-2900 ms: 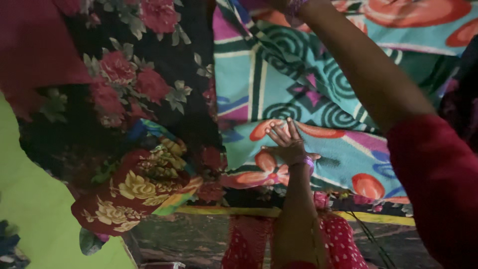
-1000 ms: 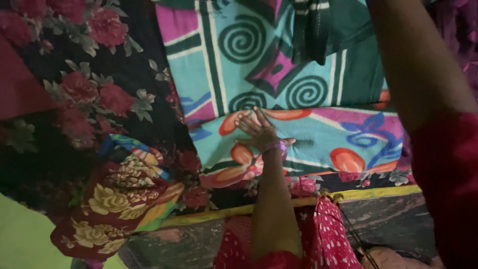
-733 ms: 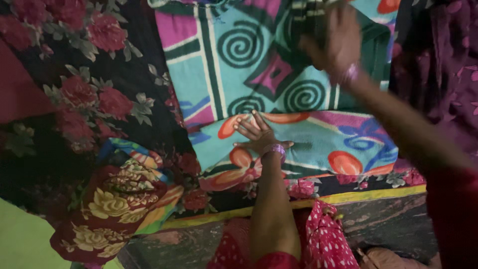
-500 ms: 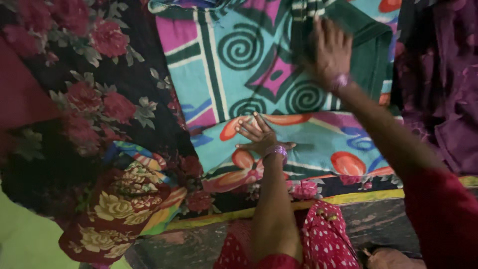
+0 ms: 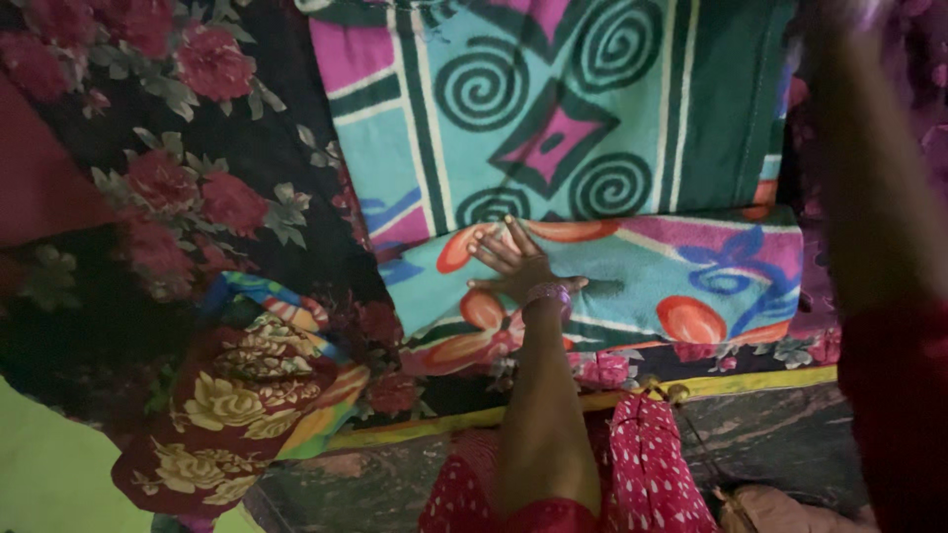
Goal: The person folds a patterned blanket on a bed by hand, aligning the edges and smoothing the fabric between folds.
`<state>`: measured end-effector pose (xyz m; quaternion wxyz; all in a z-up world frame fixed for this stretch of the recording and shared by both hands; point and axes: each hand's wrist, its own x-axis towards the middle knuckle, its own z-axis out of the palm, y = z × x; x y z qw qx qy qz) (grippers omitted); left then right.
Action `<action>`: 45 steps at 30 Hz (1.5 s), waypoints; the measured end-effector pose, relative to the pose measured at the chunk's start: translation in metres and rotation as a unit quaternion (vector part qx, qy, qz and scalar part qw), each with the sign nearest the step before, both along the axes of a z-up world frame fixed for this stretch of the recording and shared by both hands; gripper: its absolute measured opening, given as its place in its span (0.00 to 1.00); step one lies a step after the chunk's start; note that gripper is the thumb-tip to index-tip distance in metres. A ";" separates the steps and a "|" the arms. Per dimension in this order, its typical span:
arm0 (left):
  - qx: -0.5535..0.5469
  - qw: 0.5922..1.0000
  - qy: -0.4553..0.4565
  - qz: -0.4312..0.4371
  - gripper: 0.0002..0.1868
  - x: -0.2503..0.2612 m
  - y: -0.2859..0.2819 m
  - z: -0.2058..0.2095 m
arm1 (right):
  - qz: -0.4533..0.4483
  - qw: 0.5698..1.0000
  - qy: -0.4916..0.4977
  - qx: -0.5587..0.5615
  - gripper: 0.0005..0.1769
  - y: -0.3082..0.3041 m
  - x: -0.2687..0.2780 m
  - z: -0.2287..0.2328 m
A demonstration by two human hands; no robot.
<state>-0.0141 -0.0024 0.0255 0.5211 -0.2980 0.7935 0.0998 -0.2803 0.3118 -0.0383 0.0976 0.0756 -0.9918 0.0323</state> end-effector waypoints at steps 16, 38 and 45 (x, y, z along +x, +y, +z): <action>0.004 1.000 0.030 0.007 0.90 0.007 -0.002 -0.001 | -0.171 0.985 0.004 0.014 0.22 0.069 0.062 -0.097; 0.004 0.999 0.026 -0.039 0.91 0.002 0.001 0.031 | -0.180 0.970 -0.141 -0.079 0.19 0.042 0.216 0.011; -0.011 0.999 0.029 -0.044 0.90 0.003 0.005 0.039 | -0.091 0.985 -0.092 -0.115 0.37 -0.009 0.236 0.056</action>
